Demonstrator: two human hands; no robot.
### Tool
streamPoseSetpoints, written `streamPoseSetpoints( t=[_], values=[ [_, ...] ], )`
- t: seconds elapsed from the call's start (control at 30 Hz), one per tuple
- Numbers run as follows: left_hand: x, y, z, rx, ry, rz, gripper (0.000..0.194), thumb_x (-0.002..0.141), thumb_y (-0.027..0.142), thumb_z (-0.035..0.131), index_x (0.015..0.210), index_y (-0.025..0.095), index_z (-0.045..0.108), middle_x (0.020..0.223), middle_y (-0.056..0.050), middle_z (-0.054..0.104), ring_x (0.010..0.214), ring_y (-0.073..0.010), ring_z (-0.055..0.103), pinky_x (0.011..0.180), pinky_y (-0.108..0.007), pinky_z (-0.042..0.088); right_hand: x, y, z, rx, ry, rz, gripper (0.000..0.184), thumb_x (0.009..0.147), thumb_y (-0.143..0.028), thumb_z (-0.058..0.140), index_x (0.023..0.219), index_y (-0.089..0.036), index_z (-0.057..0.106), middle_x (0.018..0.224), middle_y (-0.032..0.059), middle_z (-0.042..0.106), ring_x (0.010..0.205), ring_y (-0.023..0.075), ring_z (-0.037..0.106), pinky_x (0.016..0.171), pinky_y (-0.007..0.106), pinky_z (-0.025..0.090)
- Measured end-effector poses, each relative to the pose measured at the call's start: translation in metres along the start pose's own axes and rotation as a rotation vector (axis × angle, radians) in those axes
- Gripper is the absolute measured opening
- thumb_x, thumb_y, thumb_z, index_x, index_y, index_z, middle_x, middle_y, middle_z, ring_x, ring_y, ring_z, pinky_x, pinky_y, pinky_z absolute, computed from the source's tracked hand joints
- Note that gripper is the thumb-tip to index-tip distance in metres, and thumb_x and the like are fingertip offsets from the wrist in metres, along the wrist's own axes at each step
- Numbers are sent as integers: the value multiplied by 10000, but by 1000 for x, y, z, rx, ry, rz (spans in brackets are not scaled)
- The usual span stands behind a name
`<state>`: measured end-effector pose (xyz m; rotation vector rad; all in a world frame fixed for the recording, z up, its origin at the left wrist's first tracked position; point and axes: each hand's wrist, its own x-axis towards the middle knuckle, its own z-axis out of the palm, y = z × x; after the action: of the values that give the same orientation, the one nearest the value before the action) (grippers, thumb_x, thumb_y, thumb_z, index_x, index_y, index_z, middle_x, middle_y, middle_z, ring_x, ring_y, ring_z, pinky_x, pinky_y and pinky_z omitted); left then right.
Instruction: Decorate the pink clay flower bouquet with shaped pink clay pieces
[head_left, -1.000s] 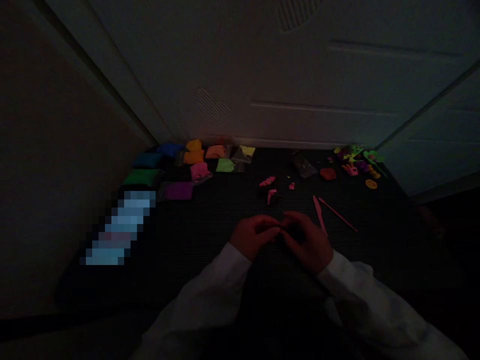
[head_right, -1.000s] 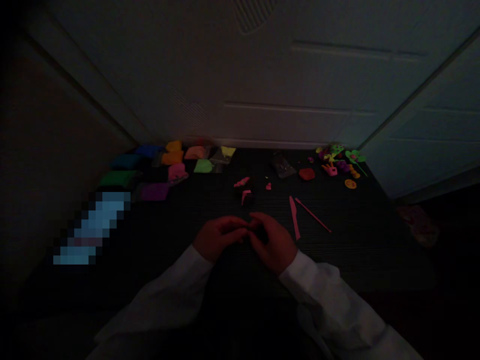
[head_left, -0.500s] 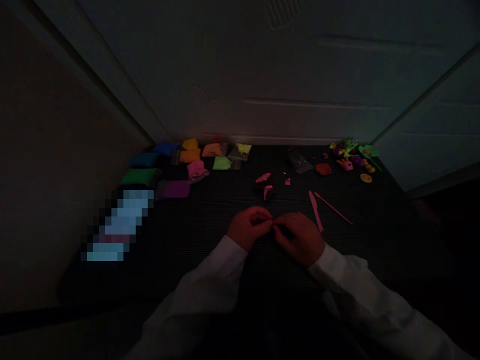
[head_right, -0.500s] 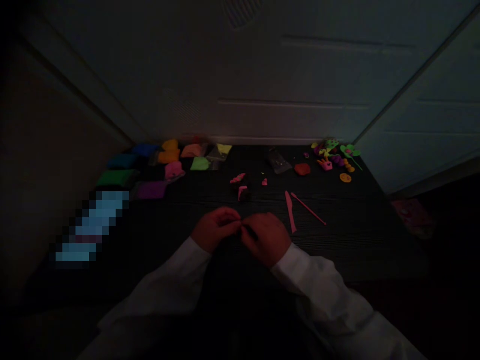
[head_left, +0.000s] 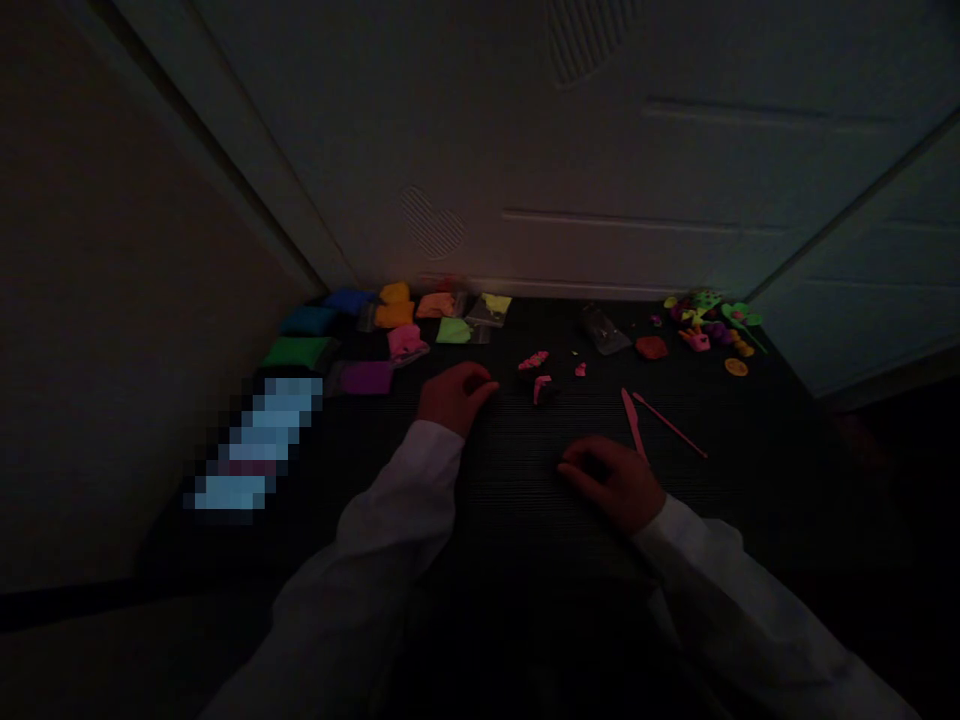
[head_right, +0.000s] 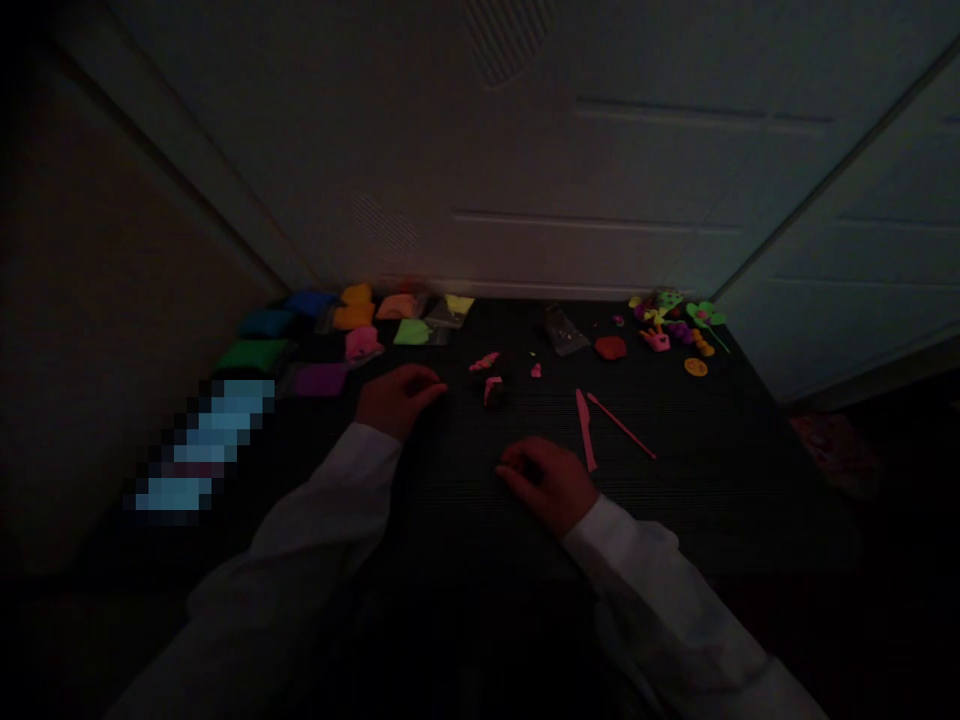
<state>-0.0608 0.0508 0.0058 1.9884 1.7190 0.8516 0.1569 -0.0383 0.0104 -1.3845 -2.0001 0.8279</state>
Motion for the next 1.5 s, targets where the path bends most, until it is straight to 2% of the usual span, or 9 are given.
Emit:
streamPoseSetpoints(
  t=[0.13,0.3,0.47,0.53,0.63,0.73,0.87,1.33,1.5],
  values=[
    [11,-15,8,202,30,210,158,712,285,561,789,194,666,912,-47,654,913,-203,540,838,-359,394,1,1,2,-38,7,-60,125,774,-261,507,860,-192,566,760,14,590,691,119,550,630,249,441],
    [10,-25,13,308,61,275,260,771,296,479,927,180,653,963,-74,642,902,-214,525,828,-377,388,1,1,2,-40,21,-65,128,772,-242,510,875,-193,568,762,15,592,693,120,554,629,249,450],
    [-9,-2,5,201,214,280,292,762,328,492,908,130,649,875,-95,640,846,-198,537,803,-353,403,2,1,1,-37,95,-25,113,750,-246,542,850,-199,565,735,9,594,661,122,558,603,249,458],
    [-22,16,5,25,80,276,251,739,341,527,802,145,671,810,-67,647,797,-169,556,759,-306,428,2,0,1,-33,136,-33,112,743,-248,552,844,-200,560,730,7,596,666,124,560,608,250,459],
    [-40,39,9,-259,-244,243,228,710,358,563,770,170,676,801,-35,648,770,-132,580,726,-247,446,1,-2,3,-46,177,-80,114,736,-235,561,843,-194,556,726,6,593,667,122,557,613,247,455],
    [-47,49,14,-397,-396,152,242,671,369,599,781,167,673,817,-36,638,743,-129,588,673,-237,456,1,-4,5,-64,189,-138,98,744,-209,548,839,-186,549,734,12,593,668,117,554,615,240,455],
    [-45,46,17,-474,-449,101,225,640,336,633,784,168,670,829,-37,632,746,-136,589,671,-245,455,2,-5,8,-100,171,-191,112,744,-183,544,856,-183,545,755,19,599,679,116,555,624,238,458],
    [-45,45,16,-495,-503,160,217,721,316,545,813,156,658,849,-50,620,801,-140,574,745,-255,427,1,-1,8,-141,177,-180,194,766,-230,530,953,-184,547,806,35,619,727,132,572,661,259,465],
    [-45,47,15,-483,-548,128,221,675,347,586,796,172,646,826,-27,615,721,-126,562,654,-239,429,1,2,8,-203,133,-184,227,769,-238,513,993,-203,530,822,45,611,749,157,566,667,303,464]
  ],
)
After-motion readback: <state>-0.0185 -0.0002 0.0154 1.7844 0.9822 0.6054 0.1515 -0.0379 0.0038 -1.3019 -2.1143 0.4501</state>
